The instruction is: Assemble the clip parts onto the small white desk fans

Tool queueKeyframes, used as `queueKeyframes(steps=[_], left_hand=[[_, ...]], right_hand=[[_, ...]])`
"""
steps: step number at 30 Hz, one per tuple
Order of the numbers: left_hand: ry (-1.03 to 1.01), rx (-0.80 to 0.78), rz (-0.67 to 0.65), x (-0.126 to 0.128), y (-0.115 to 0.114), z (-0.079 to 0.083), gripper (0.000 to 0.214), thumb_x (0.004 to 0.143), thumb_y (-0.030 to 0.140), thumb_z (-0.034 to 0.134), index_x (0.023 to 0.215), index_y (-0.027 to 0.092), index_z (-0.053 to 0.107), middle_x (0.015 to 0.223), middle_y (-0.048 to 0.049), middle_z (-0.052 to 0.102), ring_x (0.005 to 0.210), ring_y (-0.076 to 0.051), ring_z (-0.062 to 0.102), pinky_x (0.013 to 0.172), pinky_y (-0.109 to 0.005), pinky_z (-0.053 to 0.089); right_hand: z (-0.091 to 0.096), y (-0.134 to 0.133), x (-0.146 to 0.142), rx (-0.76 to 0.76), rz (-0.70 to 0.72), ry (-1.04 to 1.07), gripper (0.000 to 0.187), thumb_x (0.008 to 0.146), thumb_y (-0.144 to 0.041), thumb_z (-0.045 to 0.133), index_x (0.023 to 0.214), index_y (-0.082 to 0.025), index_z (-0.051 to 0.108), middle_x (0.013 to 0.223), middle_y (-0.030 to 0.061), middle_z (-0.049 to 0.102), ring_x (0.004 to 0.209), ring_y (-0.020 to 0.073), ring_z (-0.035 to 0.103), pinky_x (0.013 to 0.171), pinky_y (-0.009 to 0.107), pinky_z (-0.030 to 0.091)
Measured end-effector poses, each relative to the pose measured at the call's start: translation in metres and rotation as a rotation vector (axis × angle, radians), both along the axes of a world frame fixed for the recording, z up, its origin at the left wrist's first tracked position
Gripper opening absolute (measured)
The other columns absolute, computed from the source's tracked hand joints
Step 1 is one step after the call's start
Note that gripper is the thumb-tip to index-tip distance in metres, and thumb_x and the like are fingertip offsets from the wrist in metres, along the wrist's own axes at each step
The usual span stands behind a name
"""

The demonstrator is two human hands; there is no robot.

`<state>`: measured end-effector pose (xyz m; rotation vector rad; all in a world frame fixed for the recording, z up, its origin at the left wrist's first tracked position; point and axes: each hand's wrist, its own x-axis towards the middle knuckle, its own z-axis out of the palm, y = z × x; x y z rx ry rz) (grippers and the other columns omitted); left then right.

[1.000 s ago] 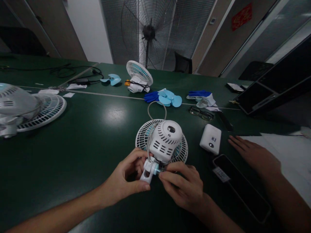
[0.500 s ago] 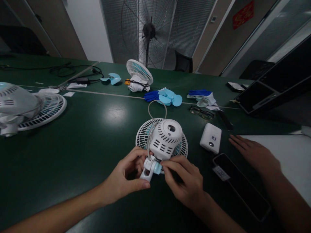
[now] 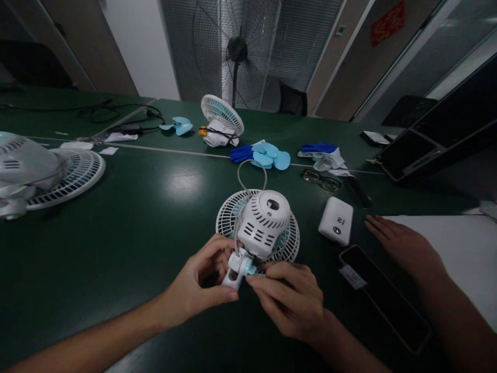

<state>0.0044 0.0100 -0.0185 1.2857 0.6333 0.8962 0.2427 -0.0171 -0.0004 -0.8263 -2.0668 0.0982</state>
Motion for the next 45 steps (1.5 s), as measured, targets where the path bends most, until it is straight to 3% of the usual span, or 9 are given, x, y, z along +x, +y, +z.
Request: queueKeyframes(steps=[7, 13, 18, 25, 30, 33, 40, 45], left_hand=[[0.027, 0.003, -0.015, -0.0008, 0.0006, -0.0002, 0.063, 0.08, 0.031, 0.088, 0.136, 0.03, 0.059, 0.11, -0.0038, 0.051, 0.084, -0.015, 0.052, 0.071, -0.026, 0.044], [0.012, 0.008, 0.003, -0.0016, 0.0001, -0.0002, 0.063, 0.079, 0.033, 0.089, 0.134, 0.032, 0.06, 0.111, -0.003, 0.049, 0.085, -0.014, 0.051, 0.07, -0.026, 0.043], [0.015, 0.002, 0.004, -0.0008, -0.0003, -0.001, 0.064, 0.079, 0.034, 0.089, 0.135, 0.032, 0.059, 0.113, -0.0035, 0.05, 0.087, -0.015, 0.053, 0.071, -0.026, 0.042], [-0.007, 0.01, -0.005, 0.0009, 0.0009, -0.001, 0.064, 0.079, 0.031, 0.089, 0.136, 0.032, 0.059, 0.11, -0.0026, 0.049, 0.083, -0.013, 0.051, 0.069, -0.024, 0.044], [-0.002, 0.022, 0.009, 0.0008, 0.0011, -0.0001, 0.062, 0.08, 0.033, 0.089, 0.134, 0.03, 0.061, 0.108, -0.0026, 0.049, 0.084, -0.013, 0.051, 0.07, -0.024, 0.043], [0.004, 0.017, 0.007, 0.0002, 0.0005, -0.0012, 0.063, 0.079, 0.035, 0.089, 0.135, 0.03, 0.06, 0.111, -0.0035, 0.049, 0.086, -0.014, 0.052, 0.071, -0.025, 0.043], [0.003, 0.01, 0.0, -0.0009, 0.0004, -0.0018, 0.063, 0.079, 0.032, 0.089, 0.135, 0.032, 0.06, 0.11, -0.0029, 0.048, 0.085, -0.013, 0.051, 0.071, -0.025, 0.043], [0.004, 0.025, 0.007, 0.0004, 0.0012, 0.0013, 0.061, 0.08, 0.034, 0.088, 0.135, 0.032, 0.061, 0.111, -0.0032, 0.049, 0.085, -0.014, 0.051, 0.072, -0.025, 0.043]], right_hand=[[0.0031, 0.0034, -0.0026, -0.069, -0.167, 0.039, 0.018, 0.097, -0.013, 0.061, 0.108, -0.021, 0.074, 0.082, 0.0017, 0.071, 0.069, 0.0128, 0.069, 0.057, 0.026, 0.052], [0.0025, 0.0014, 0.0, -0.073, -0.068, 0.0, 0.016, 0.092, -0.01, 0.061, 0.101, -0.018, 0.072, 0.08, 0.0022, 0.067, 0.065, 0.0134, 0.065, 0.054, 0.028, 0.046], [0.0025, -0.0008, 0.001, -0.013, 0.017, 0.0, 0.02, 0.093, -0.011, 0.062, 0.108, -0.02, 0.073, 0.081, 0.0013, 0.069, 0.069, 0.0137, 0.067, 0.061, 0.029, 0.052], [0.0026, 0.003, -0.0016, -0.053, -0.155, 0.046, 0.02, 0.095, -0.008, 0.063, 0.108, -0.018, 0.074, 0.084, 0.003, 0.069, 0.071, 0.0132, 0.068, 0.059, 0.027, 0.049], [0.002, -0.0002, -0.001, -0.067, -0.06, 0.008, 0.016, 0.091, -0.009, 0.062, 0.1, -0.017, 0.073, 0.081, 0.0026, 0.068, 0.067, 0.014, 0.066, 0.058, 0.03, 0.046], [0.0014, -0.0024, -0.0011, -0.026, 0.004, 0.011, 0.02, 0.092, -0.009, 0.063, 0.107, -0.017, 0.073, 0.084, 0.0024, 0.07, 0.071, 0.0136, 0.068, 0.063, 0.029, 0.049], [0.003, 0.0, -0.0027, -0.097, -0.134, 0.046, 0.016, 0.093, -0.008, 0.062, 0.1, -0.017, 0.073, 0.084, 0.0025, 0.069, 0.072, 0.0137, 0.068, 0.06, 0.03, 0.045], [0.0048, -0.0009, -0.0019, -0.052, 0.016, 0.019, 0.019, 0.093, -0.009, 0.061, 0.106, -0.017, 0.073, 0.083, 0.002, 0.071, 0.069, 0.0131, 0.068, 0.063, 0.029, 0.048]])
